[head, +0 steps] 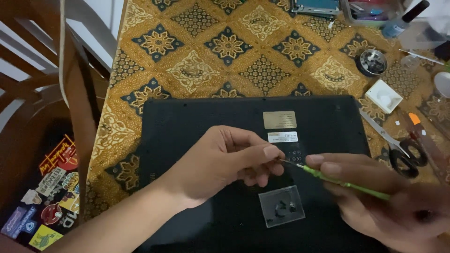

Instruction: Removing screws from the back panel of a laptop using a precision screwdriver and organizing them in a small container.

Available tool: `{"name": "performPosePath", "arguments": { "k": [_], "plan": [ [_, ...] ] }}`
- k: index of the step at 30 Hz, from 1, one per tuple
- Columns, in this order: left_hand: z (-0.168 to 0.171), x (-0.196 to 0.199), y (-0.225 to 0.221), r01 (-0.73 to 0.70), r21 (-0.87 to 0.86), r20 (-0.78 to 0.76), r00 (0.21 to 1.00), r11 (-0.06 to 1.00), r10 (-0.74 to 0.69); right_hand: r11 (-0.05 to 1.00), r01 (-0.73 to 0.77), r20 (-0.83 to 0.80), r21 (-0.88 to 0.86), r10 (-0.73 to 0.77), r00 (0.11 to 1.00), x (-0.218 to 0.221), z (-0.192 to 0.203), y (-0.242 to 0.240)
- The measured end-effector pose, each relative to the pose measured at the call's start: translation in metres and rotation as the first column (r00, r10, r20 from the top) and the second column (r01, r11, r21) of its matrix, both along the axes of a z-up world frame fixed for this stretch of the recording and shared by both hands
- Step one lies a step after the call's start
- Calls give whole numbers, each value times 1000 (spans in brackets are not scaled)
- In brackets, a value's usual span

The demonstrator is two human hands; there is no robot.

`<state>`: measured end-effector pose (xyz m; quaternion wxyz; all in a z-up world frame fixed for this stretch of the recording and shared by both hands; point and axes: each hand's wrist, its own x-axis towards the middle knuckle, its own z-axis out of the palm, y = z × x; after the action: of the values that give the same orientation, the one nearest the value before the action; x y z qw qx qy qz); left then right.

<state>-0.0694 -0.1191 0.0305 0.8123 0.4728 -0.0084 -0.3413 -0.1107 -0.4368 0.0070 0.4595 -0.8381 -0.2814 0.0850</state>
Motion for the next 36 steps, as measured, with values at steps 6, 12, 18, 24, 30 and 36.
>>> {"name": "performPosePath", "arguments": {
  "k": [6, 12, 18, 24, 30, 36],
  "plan": [
    [4, -1, -2, -47, 68, -32, 998, 997, 49, 974, 10, -287, 225, 57, 956, 3, -5, 2],
    [7, 1, 5, -76, 143, 32, 997, 987, 72, 982, 114, 329, -148, -60, 943, 7, 42, 42],
    [23, -2, 35, -209, 1, 67, 976, 978, 208, 950, 168, 628, -264, 37, 777, 41, 56, 67],
    [33, -21, 98, -355, 383, 611, 790, 853, 54, 970, -236, 557, -60, 229, 799, 73, 92, 156],
    [4, -45, 129, -700, 405, 888, 454, 589, -71, 897, -381, 350, -223, 439, 828, 90, 70, 225],
    [-35, -48, 137, -835, 379, 925, 338, 399, -173, 824, -487, 199, -290, 550, 811, 100, 48, 253]
  ]
}}
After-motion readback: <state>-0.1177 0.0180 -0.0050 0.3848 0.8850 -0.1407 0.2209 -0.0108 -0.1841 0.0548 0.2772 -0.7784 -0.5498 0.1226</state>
